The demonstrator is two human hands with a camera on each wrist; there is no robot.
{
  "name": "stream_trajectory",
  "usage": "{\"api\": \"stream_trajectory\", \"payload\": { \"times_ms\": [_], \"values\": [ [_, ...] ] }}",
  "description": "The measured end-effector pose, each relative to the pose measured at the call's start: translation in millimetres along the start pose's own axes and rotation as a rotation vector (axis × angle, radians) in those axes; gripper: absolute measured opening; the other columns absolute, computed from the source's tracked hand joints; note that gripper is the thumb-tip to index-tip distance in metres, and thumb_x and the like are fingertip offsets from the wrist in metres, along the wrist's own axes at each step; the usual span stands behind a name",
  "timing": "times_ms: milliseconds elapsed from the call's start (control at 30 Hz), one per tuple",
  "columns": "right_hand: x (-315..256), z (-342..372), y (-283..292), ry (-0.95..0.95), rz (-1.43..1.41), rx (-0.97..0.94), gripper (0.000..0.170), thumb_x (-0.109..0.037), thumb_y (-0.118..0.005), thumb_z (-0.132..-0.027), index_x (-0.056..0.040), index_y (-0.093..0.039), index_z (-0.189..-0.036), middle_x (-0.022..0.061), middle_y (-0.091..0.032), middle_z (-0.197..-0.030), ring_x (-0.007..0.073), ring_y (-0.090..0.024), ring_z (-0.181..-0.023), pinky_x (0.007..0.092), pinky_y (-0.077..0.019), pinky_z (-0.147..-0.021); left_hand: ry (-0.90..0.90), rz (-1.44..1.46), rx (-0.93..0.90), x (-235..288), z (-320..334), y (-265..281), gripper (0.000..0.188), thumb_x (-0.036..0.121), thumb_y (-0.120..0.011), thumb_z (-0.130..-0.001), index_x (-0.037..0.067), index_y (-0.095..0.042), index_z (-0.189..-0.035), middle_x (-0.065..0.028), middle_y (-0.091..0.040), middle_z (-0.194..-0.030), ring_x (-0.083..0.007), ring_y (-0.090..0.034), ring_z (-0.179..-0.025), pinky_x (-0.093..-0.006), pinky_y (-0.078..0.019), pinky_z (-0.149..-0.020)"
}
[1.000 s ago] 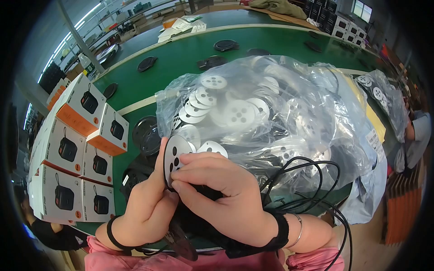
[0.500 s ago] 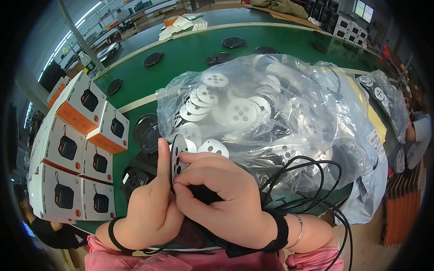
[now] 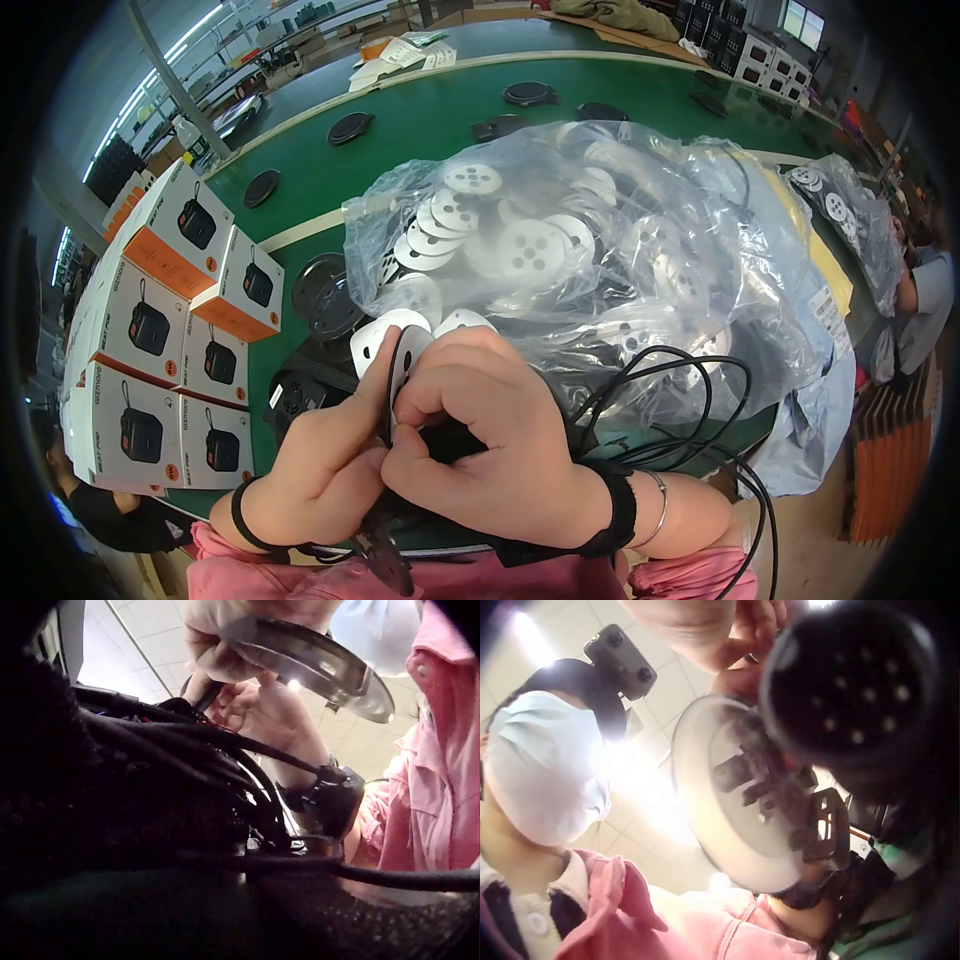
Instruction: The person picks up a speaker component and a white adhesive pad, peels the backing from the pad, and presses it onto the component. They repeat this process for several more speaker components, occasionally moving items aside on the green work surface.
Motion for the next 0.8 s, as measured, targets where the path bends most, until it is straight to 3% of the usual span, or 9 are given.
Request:
{"api": "stream_trajectory", "payload": {
  "times_ms": [67,200,267,367,433,500,533,633,800],
  "values": [
    [-0.3,-1.0,1.2,-0.020,-0.038,-0.031,0.015,0.003,-0.061,-0.056,-0.0052,-0.053,-0.067,0.0068,-0.052,-0.072,0.0200,-0.050,-0.068,0.0274,-0.0408,-0.061,-0.041,0.098,-0.001,1.1,-0.4,3.8,0.061,0.008,-0.049,-0.076,-0.010,-0.024,-0.129,-0.0118,-0.053,-0.061,-0.0264,-0.054,-0.049,-0.0294,-0.0433,-0.048],
    [5.9,0.8,1.9,-0.190,-0.197,-0.101,0.014,0.006,-0.057,-0.062,-0.0032,-0.053,-0.072,0.0047,-0.054,-0.077,0.0132,-0.051,-0.071,0.0227,-0.0410,-0.062,0.064,0.096,0.065,-7.5,1.7,18.5,0.038,0.007,-0.047,-0.079,-0.005,-0.044,-0.115,-0.0115,-0.051,-0.057,-0.0239,-0.053,-0.048,-0.0289,-0.0422,-0.048],
    [16.0,5.5,0.8,-0.691,-0.619,-0.076,0.013,0.009,-0.051,-0.069,0.0004,-0.052,-0.078,0.0023,-0.054,-0.082,0.0084,-0.052,-0.075,0.0195,-0.0413,-0.063,0.164,0.117,0.193,-19.9,4.0,33.2,0.018,0.006,-0.047,-0.081,-0.001,-0.055,-0.095,-0.0089,-0.050,-0.058,-0.0140,-0.049,-0.048,-0.0251,-0.0388,-0.048],
    [19.5,-1.6,16.4,-0.577,-0.820,0.058,0.015,0.011,-0.048,-0.071,0.0026,-0.051,-0.083,0.0005,-0.054,-0.083,0.0076,-0.052,-0.075,0.0191,-0.0418,-0.063,0.363,0.297,0.379,-37.6,2.0,56.9,0.020,0.009,-0.039,-0.086,-0.002,-0.055,-0.092,-0.0004,-0.054,-0.064,-0.0076,-0.048,-0.054,-0.0186,-0.0364,-0.054],
    [27.9,-4.4,21.6,-0.580,-0.736,0.063,0.013,0.009,-0.049,-0.070,0.0009,-0.053,-0.079,0.0012,-0.054,-0.079,0.0076,-0.053,-0.073,0.0198,-0.0422,-0.062,0.368,0.405,0.421,-46.2,-1.3,62.2,0.023,0.011,-0.037,-0.087,-0.002,-0.055,-0.093,-0.0003,-0.054,-0.066,-0.0075,-0.049,-0.055,-0.0188,-0.0376,-0.055],
    [28.2,-12.4,30.2,-0.321,-0.207,0.089,0.012,0.007,-0.052,-0.066,-0.0033,-0.054,-0.073,0.0009,-0.053,-0.070,0.0090,-0.053,-0.068,0.0217,-0.0417,-0.058,0.372,0.511,0.464,-49.1,0.2,69.0,0.026,0.013,-0.035,-0.088,-0.003,-0.054,-0.094,-0.0002,-0.055,-0.068,-0.0073,-0.051,-0.056,-0.0190,-0.0388,-0.056],
    [15.0,-22.0,28.4,-0.147,0.276,-0.007,0.011,0.003,-0.057,-0.062,-0.0064,-0.053,-0.067,0.0031,-0.049,-0.063,0.0152,-0.052,-0.061,0.0260,-0.0410,-0.053,0.368,0.517,0.390,-47.8,-0.1,68.1,0.027,0.013,-0.034,-0.088,-0.003,-0.054,-0.095,-0.0017,-0.056,-0.070,-0.0076,-0.052,-0.057,-0.0194,-0.0397,-0.055],
    [20.9,-17.8,2.3,0.113,0.577,-0.103,0.013,-0.001,-0.062,-0.060,-0.0078,-0.052,-0.065,0.0050,-0.047,-0.060,0.0210,-0.049,-0.058,0.0302,-0.0397,-0.051,0.388,0.594,0.318,-42.4,0.9,66.4,0.027,0.015,-0.035,-0.088,-0.002,-0.054,-0.096,-0.0028,-0.056,-0.071,-0.0075,-0.052,-0.057,-0.0195,-0.0403,-0.055],
    [-11.6,-23.9,2.5,0.143,0.676,0.017,0.015,-0.006,-0.065,-0.060,-0.0097,-0.060,-0.074,0.0054,-0.055,-0.073,0.0244,-0.053,-0.071,0.0303,-0.0426,-0.058,0.474,0.743,0.144,-38.9,2.0,57.3,0.023,0.016,-0.037,-0.087,0.001,-0.054,-0.087,-0.0011,-0.054,-0.068,-0.0073,-0.052,-0.056,-0.0198,-0.0408,-0.055]
  ]
}}
Point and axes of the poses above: each hand's wrist, its own z-axis away from the middle knuckle, its own y-axis out of the back of the hand, x = y × z, the point moved 5 cm from there along -z, towards the middle knuckle
